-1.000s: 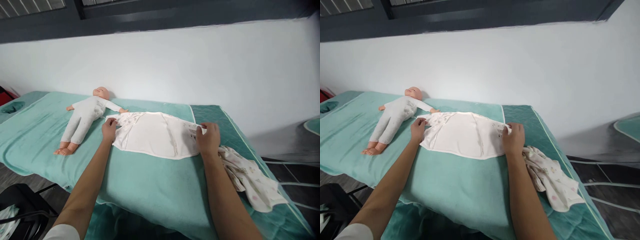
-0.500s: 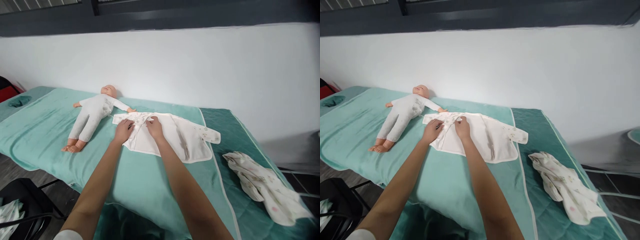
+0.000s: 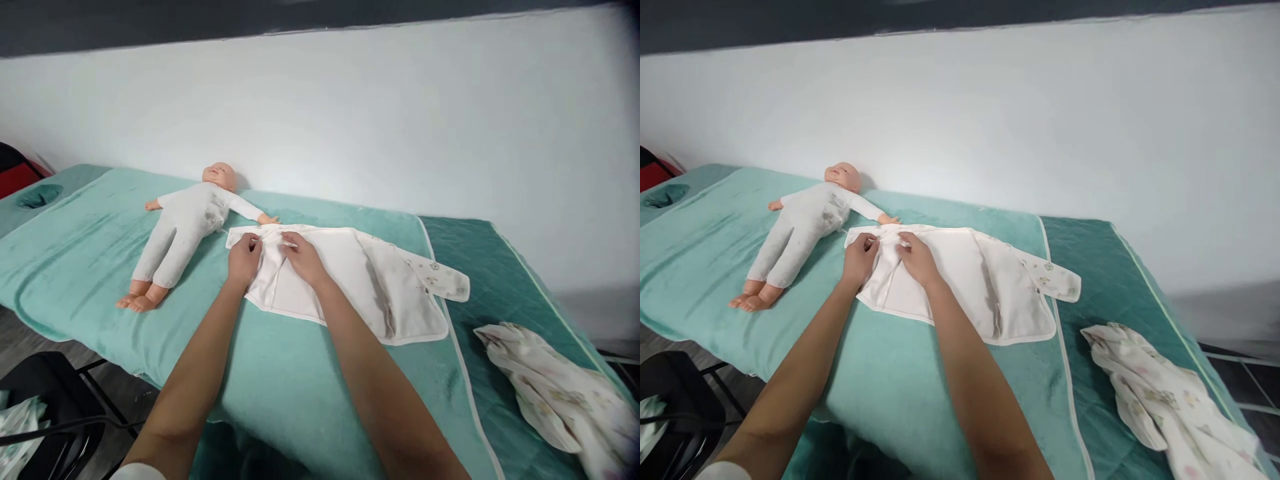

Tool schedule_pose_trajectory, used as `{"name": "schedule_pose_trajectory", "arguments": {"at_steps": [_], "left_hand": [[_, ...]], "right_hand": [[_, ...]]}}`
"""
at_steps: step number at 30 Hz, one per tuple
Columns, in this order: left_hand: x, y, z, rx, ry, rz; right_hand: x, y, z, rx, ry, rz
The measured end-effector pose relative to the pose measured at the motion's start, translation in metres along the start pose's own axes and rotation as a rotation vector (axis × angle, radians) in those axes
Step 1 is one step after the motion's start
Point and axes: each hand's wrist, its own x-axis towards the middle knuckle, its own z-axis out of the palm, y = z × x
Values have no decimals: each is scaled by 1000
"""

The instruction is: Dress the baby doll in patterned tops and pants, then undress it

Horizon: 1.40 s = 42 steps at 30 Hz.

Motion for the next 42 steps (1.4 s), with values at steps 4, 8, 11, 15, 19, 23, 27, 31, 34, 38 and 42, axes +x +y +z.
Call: {"name": "schedule_pose_trajectory", "arguments": {"at_steps": [4,8,11,15,19,23,27,31,34,38,42], "left_hand": [[-3,-2,-1,112,67,108],[-20,-1,-8,220,100,350],[-46,0,-17,207,65,427],[-82,-3,-44,172,97,460],[-86,-13,-92,198,160,446],[-43,-40,-154,249,237,334],[13,-90,-202,227,119,100],[52,-133,-218,53,-46,-214],[70,-144,-216,-85,-183,-384],[88,-139,-205,-321,-372,-474],[91,-123,-196,-581,-424,-580]], "right_hand": [[-12,-5,4,-176,7,-71],[-38,-13,10,-373,9,-192],[-66,-19,13,-445,-9,-262],[-99,-29,12,-467,-11,-285],[-97,-44,22,-453,-19,-268],[-38,-62,59,-342,3,-239],[56,-74,108,-323,50,-193],[146,-74,141,-474,72,-54],[196,-68,151,-505,43,87],[237,-62,156,-405,-19,162],[246,-64,152,-307,-77,183]]}}
